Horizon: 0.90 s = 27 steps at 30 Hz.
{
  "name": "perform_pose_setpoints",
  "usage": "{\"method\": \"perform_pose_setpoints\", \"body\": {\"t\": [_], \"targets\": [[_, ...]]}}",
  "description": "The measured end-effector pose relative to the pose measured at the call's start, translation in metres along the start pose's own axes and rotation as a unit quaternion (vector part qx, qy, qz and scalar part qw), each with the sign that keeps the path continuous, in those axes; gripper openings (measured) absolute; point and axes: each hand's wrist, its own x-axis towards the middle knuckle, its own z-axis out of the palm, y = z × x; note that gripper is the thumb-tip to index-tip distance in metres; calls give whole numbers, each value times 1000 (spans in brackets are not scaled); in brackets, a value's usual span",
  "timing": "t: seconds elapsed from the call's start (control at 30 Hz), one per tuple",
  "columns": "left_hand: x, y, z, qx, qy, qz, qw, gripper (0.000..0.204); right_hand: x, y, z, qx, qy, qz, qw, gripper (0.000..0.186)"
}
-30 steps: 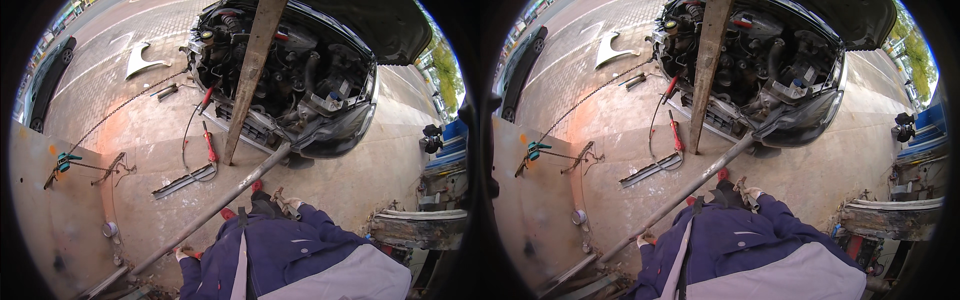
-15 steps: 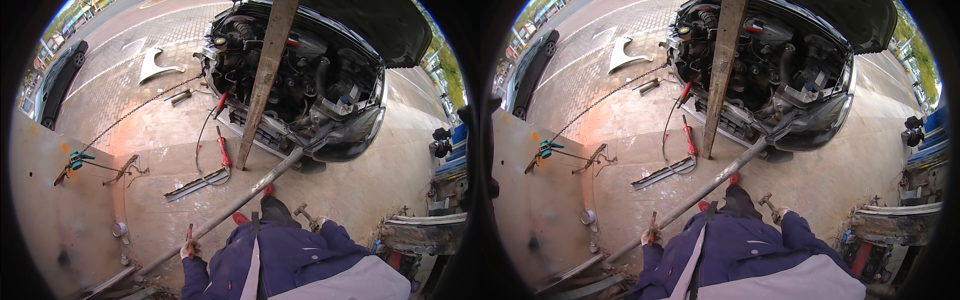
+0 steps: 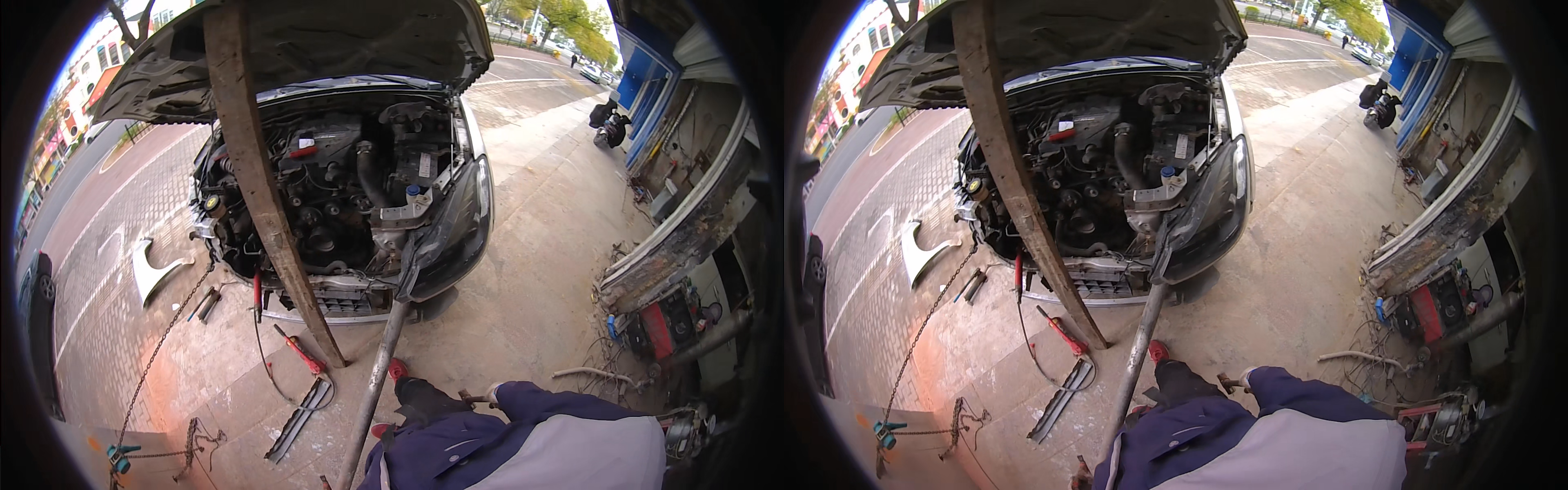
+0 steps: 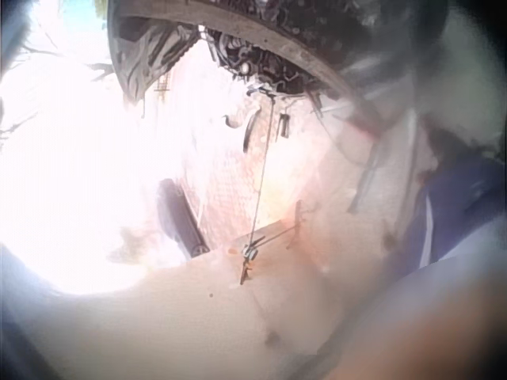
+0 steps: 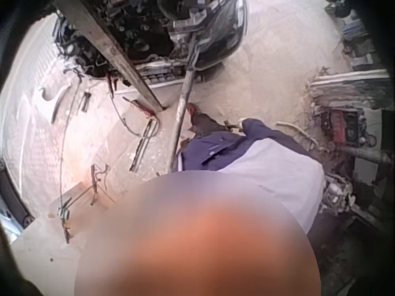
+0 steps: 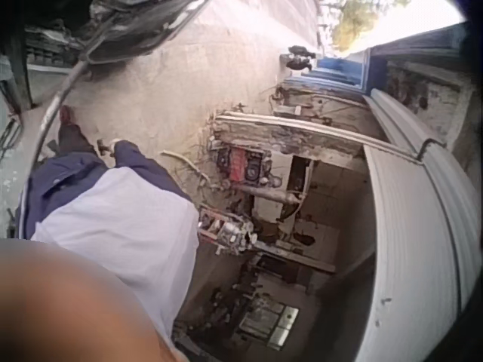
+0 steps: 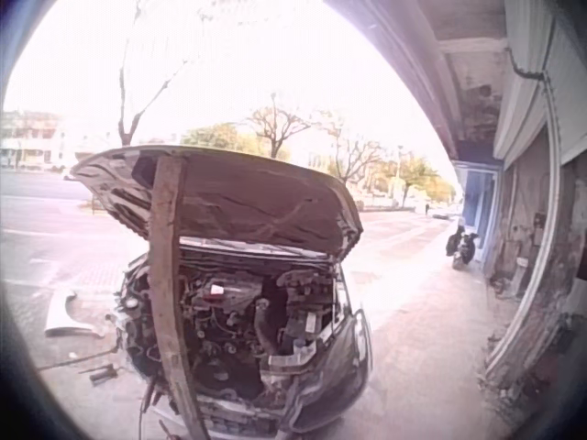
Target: The person uses a hammer and a long metal bar to repeatedly strike and pry a bent front frame rail on a car with its hood open. After several strikes, the person removes the bent rail and installs a replacement rail into the front of the vehicle.
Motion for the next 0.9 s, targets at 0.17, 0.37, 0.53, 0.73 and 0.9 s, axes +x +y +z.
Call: {"method": "perform_pose_setpoints", "body": {"t": [0.17, 0.37, 0.53, 0.73, 0.9], "targets": [[28, -14, 50, 53, 22, -10, 998, 54, -9, -3, 17, 84, 6, 56, 995, 27], [38, -18, 83, 74, 27, -9, 997, 51, -11, -11, 18, 112, 23, 103, 988, 34], [50, -15, 87, 70, 37, -1, 997, 48, 1, -16, 14, 86, 23, 115, 989, 35], [66, 4, 69, 36, 70, 27, 997, 46, -15, -17, -4, 79, 43, 125, 988, 39], [66, 43, 17, -102, 136, 99, 980, 44, -22, -11, -36, 83, 64, 188, 977, 40]]}}
